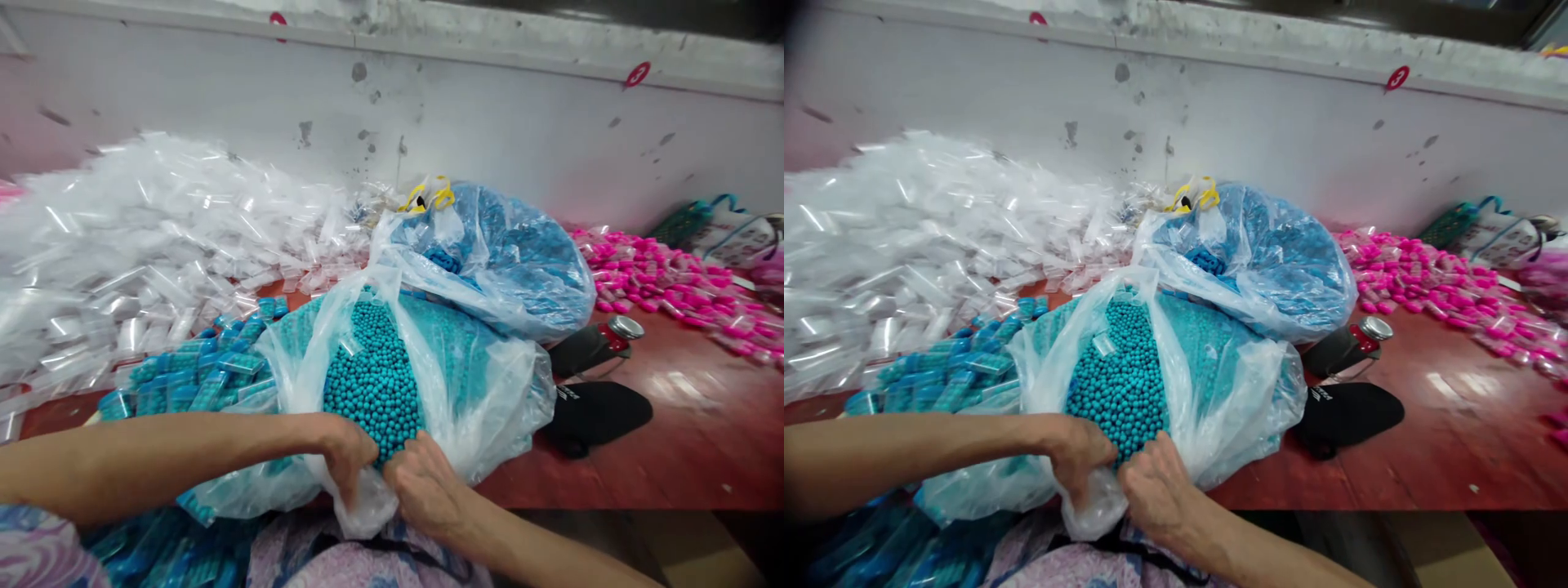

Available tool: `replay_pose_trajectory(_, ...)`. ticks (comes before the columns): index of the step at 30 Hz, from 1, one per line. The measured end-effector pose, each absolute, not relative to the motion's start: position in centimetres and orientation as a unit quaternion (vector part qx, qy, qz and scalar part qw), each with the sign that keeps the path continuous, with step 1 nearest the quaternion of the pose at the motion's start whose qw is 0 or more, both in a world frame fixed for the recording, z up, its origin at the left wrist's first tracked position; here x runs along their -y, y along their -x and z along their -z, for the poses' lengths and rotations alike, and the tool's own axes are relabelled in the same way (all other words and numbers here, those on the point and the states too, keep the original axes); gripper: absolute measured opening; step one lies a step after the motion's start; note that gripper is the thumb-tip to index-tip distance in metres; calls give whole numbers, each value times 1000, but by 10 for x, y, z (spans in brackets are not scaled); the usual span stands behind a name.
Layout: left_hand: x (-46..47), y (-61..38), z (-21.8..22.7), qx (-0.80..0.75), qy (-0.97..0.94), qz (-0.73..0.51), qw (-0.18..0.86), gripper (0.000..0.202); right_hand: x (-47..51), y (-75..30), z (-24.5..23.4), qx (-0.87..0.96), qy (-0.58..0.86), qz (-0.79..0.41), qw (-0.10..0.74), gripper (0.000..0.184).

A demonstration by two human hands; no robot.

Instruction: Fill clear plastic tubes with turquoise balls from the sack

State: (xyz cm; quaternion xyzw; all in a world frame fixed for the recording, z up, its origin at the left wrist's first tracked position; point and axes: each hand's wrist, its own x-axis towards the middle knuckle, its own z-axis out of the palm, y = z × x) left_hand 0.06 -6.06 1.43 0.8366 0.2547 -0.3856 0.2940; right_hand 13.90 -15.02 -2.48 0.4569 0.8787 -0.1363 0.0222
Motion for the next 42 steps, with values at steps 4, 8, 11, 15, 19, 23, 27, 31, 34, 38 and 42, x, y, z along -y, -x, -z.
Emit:
replay_pose_trajectory(4,82,1,-4,-272,-858,362,243,67,158,-137,34,-876,-473,89,-19,12)
replay_pose_trajectory(8,96,10,-3,-320,-871,312,201,50,156,-136,40,-881,-467,66,-36,12)
replay_pose_trajectory(11,99,16,0,-348,-900,216,150,37,148,-140,37,-872,-483,21,-77,18)
replay_pose_trajectory(15,93,17,-2,-383,-917,87,67,22,130,-149,24,-847,-504,-52,-158,23)
replay_pose_trajectory(19,96,18,6,-344,-938,30,-17,18,125,-151,25,-851,-483,-97,-181,24)
replay_pose_trajectory(23,121,31,35,-303,-952,19,-42,18,144,-151,42,-889,-434,-54,-133,14)
replay_pose_trajectory(27,143,51,62,-301,-952,-24,-42,25,161,-152,59,-899,-428,12,-92,13)
replay_pose_trajectory(31,145,56,70,-284,-954,-55,-73,36,165,-146,62,-877,-472,11,-88,9)
replay_pose_trajectory(34,140,54,67,-318,-939,-65,-115,37,162,-137,56,-844,-525,-14,-111,20)
replay_pose_trajectory(38,138,53,61,-317,-932,-85,-154,49,160,-128,67,-834,-530,-64,-137,41)
replay_pose_trajectory(42,140,43,68,-332,-938,-22,-101,41,165,-139,101,-838,-496,-122,-193,28)
